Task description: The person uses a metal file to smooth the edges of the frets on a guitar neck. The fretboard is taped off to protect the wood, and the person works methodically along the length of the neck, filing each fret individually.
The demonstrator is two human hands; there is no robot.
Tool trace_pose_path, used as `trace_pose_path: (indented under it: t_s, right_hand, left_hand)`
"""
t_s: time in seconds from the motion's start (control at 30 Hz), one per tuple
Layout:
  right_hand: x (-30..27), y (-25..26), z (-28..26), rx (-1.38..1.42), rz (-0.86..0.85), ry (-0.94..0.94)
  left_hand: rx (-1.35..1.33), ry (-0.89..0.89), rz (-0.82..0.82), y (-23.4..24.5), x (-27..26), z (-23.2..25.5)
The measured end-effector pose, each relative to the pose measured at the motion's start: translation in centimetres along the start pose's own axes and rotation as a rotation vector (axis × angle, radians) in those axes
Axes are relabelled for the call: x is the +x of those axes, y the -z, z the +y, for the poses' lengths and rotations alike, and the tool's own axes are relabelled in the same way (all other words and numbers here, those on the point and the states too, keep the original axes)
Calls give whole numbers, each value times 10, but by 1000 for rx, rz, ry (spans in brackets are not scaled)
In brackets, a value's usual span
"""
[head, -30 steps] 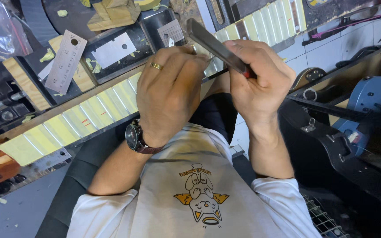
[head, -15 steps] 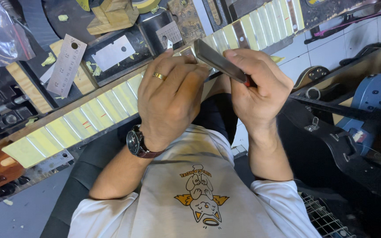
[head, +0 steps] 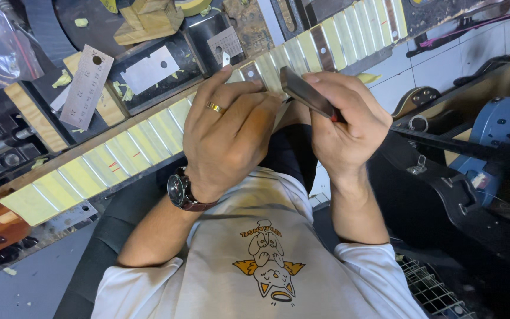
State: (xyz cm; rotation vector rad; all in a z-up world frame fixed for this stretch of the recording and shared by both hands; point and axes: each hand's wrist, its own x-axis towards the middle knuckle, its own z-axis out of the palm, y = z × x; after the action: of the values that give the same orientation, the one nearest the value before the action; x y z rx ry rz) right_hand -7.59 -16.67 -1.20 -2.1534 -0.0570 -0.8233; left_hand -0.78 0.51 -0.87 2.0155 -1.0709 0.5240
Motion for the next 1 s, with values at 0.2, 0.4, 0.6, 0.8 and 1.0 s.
trace_pose_path:
  t_s: [0.2,0.4,0.6,0.8,1.0]
  right_hand:
    - [-10,-2,15,33,19,45]
    - [-3,3,7,3,-11,43]
    - [-6,2,10,32,13,50]
    - [-7,2,14,38,5,56]
    - [-7,3,15,36,-2,57]
  left_hand:
    - [1,-7,-12,1,1,-1]
    - [-32,-61,23,1,1,-1]
    - [-35,-60,23,2,2,-1]
    - [-28,-58,11,1,1,-2]
    - [-34,-57,17,1,1,-2]
